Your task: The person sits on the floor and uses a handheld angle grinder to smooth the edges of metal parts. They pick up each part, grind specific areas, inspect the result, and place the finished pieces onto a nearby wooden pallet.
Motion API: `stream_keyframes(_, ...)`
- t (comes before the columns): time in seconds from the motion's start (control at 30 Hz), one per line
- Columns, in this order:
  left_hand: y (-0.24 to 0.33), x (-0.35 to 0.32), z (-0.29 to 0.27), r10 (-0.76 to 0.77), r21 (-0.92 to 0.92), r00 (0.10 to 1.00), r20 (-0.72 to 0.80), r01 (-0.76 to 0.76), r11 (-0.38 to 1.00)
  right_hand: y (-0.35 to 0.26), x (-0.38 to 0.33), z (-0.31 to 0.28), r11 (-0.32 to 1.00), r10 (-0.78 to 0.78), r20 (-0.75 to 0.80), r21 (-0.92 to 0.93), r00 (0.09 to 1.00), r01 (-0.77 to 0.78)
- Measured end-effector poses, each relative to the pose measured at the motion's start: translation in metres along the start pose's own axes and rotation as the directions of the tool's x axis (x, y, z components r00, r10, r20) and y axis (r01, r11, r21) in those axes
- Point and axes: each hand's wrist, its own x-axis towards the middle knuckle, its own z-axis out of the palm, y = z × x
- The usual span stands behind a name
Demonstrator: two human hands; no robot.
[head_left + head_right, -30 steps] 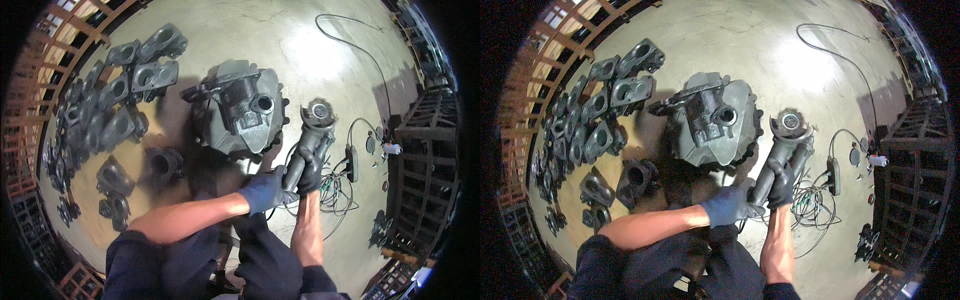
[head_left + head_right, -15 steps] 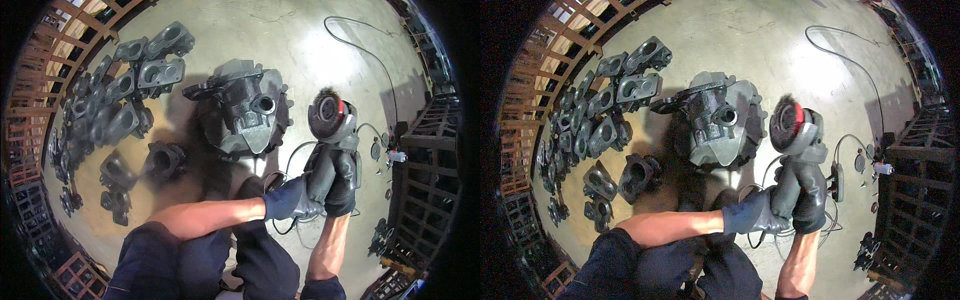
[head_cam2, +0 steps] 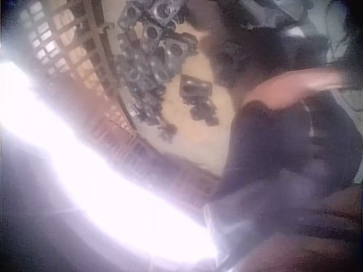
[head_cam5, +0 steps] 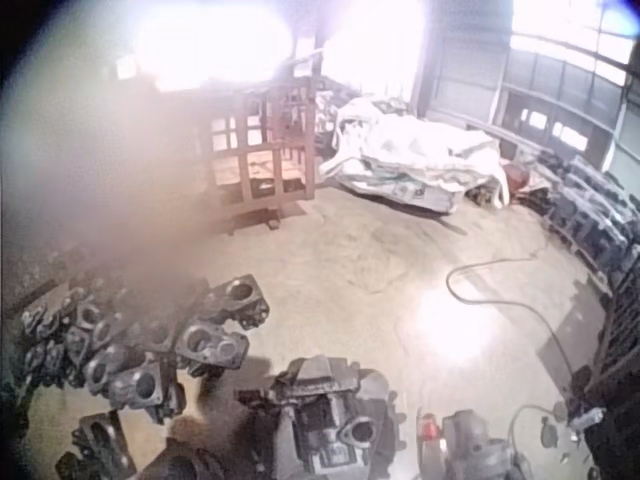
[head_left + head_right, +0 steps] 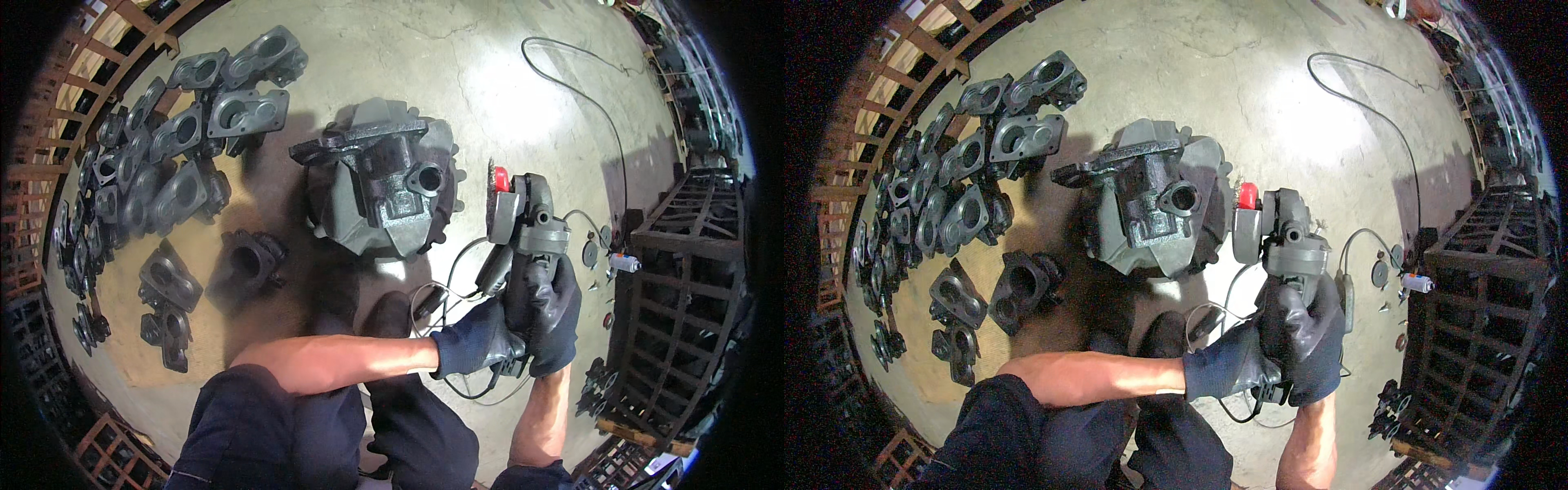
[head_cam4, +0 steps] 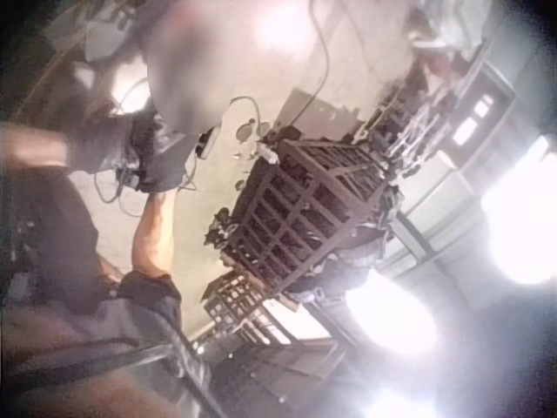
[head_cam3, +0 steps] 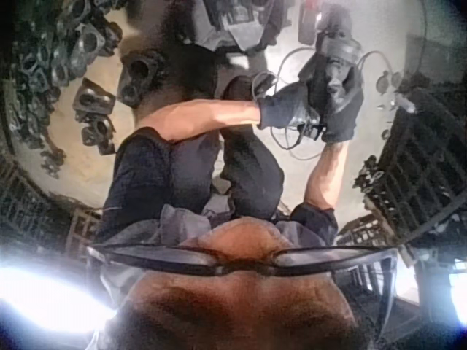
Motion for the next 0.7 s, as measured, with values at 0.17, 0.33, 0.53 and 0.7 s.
stream_keyframes(0.17,-0.008,0.000,-0.002,-0.012,-0.249,0.999,0.037,0.021,0.968,-0.011,-0.001,0.006,0.997,-0.014,0.073,0.072,0.997,0.009)
stream_keyframes(0.33,0.013,0.000,-0.005,-0.022,-0.112,0.999,0.047,0.027,0.993,-0.014,0.000,0.009,0.998,0.064,0.007,0.003,0.998,-0.064)
stream_keyframes(0.53,0.025,-0.002,-0.010,0.062,-0.059,0.998,0.029,-0.060,0.996,-0.030,0.009,0.013,0.973,0.225,0.058,0.027,0.973,-0.227)
stream_keyframes(0.7,0.037,0.002,-0.023,0.039,-0.245,0.986,0.161,0.002,0.970,-0.026,0.023,-0.006,0.955,0.167,0.361,0.171,0.918,-0.241)
